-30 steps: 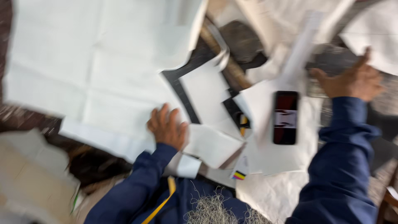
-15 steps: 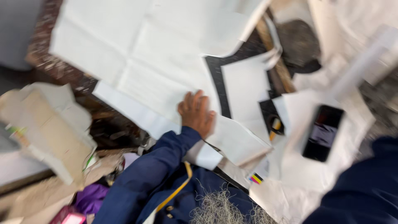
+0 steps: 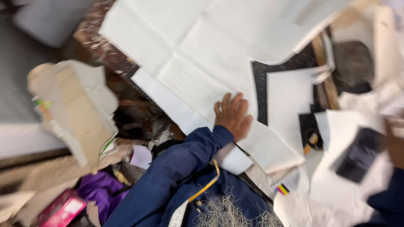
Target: The person lays a white fabric piece on a worktable, measures and marks it with a tape measure and pencil, then cuts along the marked line using shears. The cut piece is separated from the main fabric.
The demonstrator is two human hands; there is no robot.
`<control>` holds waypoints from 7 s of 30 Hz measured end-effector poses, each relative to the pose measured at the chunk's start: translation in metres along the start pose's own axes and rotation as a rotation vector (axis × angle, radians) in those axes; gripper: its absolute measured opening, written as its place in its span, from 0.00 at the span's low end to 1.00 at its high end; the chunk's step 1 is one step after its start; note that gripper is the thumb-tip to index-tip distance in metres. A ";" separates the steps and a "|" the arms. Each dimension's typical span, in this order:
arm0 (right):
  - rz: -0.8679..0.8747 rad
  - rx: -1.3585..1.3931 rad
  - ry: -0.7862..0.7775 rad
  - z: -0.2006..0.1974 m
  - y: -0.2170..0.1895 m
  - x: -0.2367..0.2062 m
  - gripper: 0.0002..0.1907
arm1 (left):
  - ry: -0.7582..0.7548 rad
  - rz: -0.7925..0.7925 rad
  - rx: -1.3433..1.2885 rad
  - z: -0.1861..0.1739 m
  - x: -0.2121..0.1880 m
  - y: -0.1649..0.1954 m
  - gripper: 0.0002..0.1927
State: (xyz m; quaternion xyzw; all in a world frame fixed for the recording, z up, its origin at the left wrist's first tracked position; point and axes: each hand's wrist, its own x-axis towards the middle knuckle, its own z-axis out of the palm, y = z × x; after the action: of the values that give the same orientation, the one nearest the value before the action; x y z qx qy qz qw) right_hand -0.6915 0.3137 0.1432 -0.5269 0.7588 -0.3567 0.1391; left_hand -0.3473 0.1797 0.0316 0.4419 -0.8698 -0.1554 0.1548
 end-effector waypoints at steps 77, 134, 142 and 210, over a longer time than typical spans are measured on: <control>0.612 0.239 0.320 0.411 -0.225 -0.020 0.14 | 0.104 -0.220 -0.416 -0.257 0.166 -0.644 0.24; 0.650 0.267 0.451 0.394 -0.252 -0.001 0.14 | -0.012 -0.144 -0.005 -0.235 0.178 -0.631 0.16; 0.664 0.279 0.438 0.413 -0.259 -0.014 0.15 | -0.083 -0.317 -0.037 -0.247 0.184 -0.620 0.18; 0.528 0.555 -0.285 0.422 -0.369 0.015 0.16 | -0.678 -0.148 -0.791 -0.271 0.037 -0.458 0.11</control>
State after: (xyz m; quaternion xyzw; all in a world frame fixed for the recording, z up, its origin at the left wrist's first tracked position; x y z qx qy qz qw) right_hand -0.1916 0.0639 0.1014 -0.3006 0.7161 -0.4233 0.4665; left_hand 0.0724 -0.1433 0.0947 0.3347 -0.7126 -0.6166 0.0082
